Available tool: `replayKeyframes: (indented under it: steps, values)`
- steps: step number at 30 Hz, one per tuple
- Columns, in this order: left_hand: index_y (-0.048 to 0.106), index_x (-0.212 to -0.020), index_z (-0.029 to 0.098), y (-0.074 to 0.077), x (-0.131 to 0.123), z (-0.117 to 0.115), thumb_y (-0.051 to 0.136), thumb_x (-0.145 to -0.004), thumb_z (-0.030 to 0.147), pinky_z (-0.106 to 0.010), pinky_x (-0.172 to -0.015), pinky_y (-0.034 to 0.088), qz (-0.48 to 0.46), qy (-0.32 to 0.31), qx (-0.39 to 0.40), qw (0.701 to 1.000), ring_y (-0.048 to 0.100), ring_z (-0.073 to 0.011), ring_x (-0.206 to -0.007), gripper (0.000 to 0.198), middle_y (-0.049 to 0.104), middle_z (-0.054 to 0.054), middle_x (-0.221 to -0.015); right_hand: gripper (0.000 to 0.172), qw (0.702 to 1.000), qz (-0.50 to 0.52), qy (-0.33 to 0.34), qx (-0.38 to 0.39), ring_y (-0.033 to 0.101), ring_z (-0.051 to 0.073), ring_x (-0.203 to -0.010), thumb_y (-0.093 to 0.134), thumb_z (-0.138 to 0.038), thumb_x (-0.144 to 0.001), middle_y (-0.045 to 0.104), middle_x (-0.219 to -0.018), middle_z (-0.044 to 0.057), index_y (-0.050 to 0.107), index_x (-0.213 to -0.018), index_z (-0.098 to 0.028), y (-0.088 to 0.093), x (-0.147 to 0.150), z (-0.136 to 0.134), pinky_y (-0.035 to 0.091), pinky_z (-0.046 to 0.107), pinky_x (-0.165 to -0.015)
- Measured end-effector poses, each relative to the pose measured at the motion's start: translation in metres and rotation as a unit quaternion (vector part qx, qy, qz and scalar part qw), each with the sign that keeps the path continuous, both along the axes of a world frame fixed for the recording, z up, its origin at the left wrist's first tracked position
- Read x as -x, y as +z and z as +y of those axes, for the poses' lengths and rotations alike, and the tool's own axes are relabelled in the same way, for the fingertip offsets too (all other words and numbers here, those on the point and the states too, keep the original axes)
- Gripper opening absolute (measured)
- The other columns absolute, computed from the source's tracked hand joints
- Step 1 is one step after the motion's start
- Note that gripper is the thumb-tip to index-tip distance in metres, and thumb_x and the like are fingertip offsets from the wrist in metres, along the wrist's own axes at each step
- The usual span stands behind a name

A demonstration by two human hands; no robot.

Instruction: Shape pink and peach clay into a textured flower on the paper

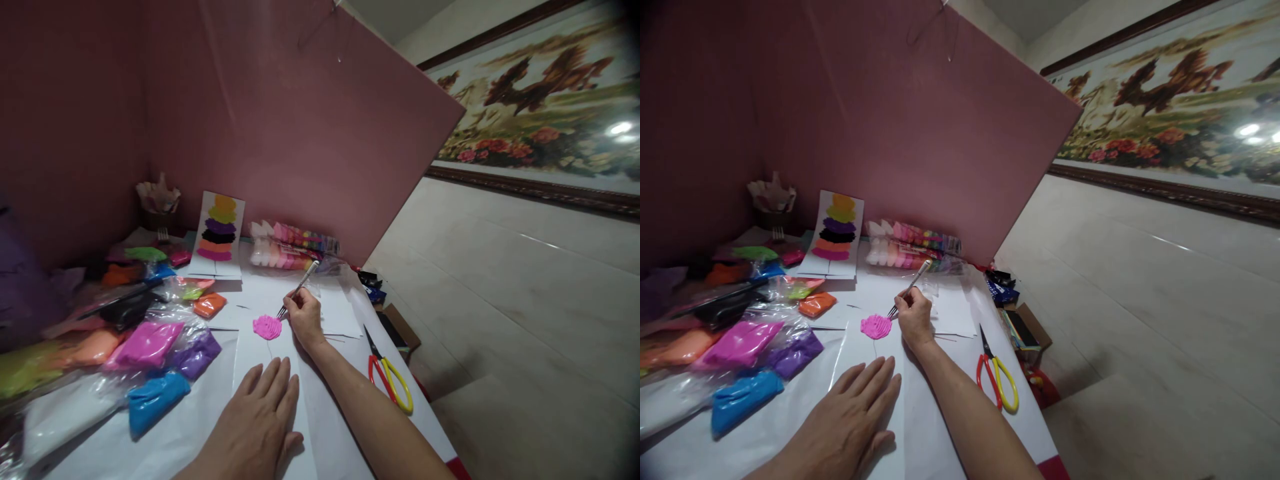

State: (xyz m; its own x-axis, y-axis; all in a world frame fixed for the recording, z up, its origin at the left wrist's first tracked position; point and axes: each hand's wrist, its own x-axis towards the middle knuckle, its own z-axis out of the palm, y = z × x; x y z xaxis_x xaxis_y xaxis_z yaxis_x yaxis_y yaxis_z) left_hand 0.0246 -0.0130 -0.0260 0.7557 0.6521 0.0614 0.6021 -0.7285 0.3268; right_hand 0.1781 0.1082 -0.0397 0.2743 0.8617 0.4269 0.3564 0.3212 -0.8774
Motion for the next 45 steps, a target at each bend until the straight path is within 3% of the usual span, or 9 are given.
replayKeyframes:
  steps: [38,45]
  values:
    - [0.046,-0.141,0.014,-0.003,0.0,0.002,0.044,-0.09,0.038,-0.058,-0.109,0.03,0.007,-0.005,-0.017,1.0,0.032,-0.0377,-0.138,0.056,0.035,-0.02,-0.15,0.005,0.995,-0.012,0.098,-0.014,0.054,0.012,-0.059,0.062,-0.021,-0.076,0.06,-0.064,-0.002,0.063,-0.073,-0.018,0.008,0.006,-0.013,0.044,0.025,-0.059]
    - [0.047,-0.14,0.017,-0.011,0.001,0.003,0.046,-0.09,0.039,-0.056,-0.109,0.03,-0.019,-0.001,-0.03,0.999,0.034,-0.0368,-0.138,0.055,0.037,-0.018,-0.15,0.005,0.994,-0.03,0.101,-0.013,0.056,0.013,-0.061,0.062,-0.022,-0.076,0.062,-0.067,-0.001,0.064,-0.074,-0.018,0.007,0.006,-0.012,0.047,0.026,-0.061]
